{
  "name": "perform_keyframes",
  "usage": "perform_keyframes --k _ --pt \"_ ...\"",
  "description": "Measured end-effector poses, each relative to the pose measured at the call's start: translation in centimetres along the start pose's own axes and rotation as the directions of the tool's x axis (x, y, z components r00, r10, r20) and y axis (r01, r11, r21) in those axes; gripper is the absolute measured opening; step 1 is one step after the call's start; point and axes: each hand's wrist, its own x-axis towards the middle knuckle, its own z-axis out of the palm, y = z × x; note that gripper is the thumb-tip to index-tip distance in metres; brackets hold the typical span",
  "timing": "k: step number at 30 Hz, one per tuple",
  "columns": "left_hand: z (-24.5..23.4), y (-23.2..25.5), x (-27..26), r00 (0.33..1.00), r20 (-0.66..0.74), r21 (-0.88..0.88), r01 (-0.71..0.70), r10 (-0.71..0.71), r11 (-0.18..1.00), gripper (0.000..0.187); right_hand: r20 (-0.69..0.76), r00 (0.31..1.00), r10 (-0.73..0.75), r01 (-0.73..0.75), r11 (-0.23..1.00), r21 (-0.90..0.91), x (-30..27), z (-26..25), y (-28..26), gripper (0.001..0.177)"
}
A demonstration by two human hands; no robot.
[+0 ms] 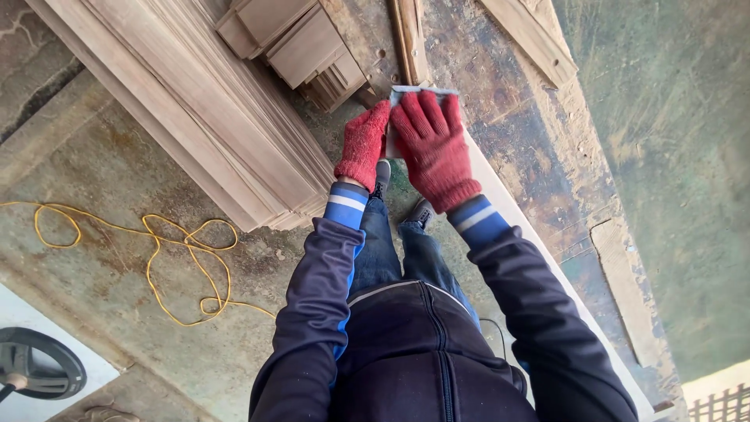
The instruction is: The recorder uses a hand sanding block and sandpaper to smooth the surface and edges of a wooden molding strip.
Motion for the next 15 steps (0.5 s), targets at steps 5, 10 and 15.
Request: perform_keyframes --k 5,10,15 --pt "-0.1 -1.1 1.2 1.0 0.002 0.09 -0.018 0.017 0.996 0.048 0.04 0.999 0.009 -0.009 1.0 0.004 -2.5 -0.9 -0.2 0.031" --pt "0.6 -0.1 -0.8 1.0 -0.024 -0.029 0.008 -0.009 1.0 0.039 0.012 0.999 0.045 -0.045 0.999 0.0 0.0 0.6 -0.4 0.027" --pt "0.3 -1.2 0.5 0.999 -0.032 0.01 -0.012 0.012 1.0 0.046 -0.011 0.997 0.083 -0.083 0.997 0.006 -2.1 -0.2 -0.8 0.024"
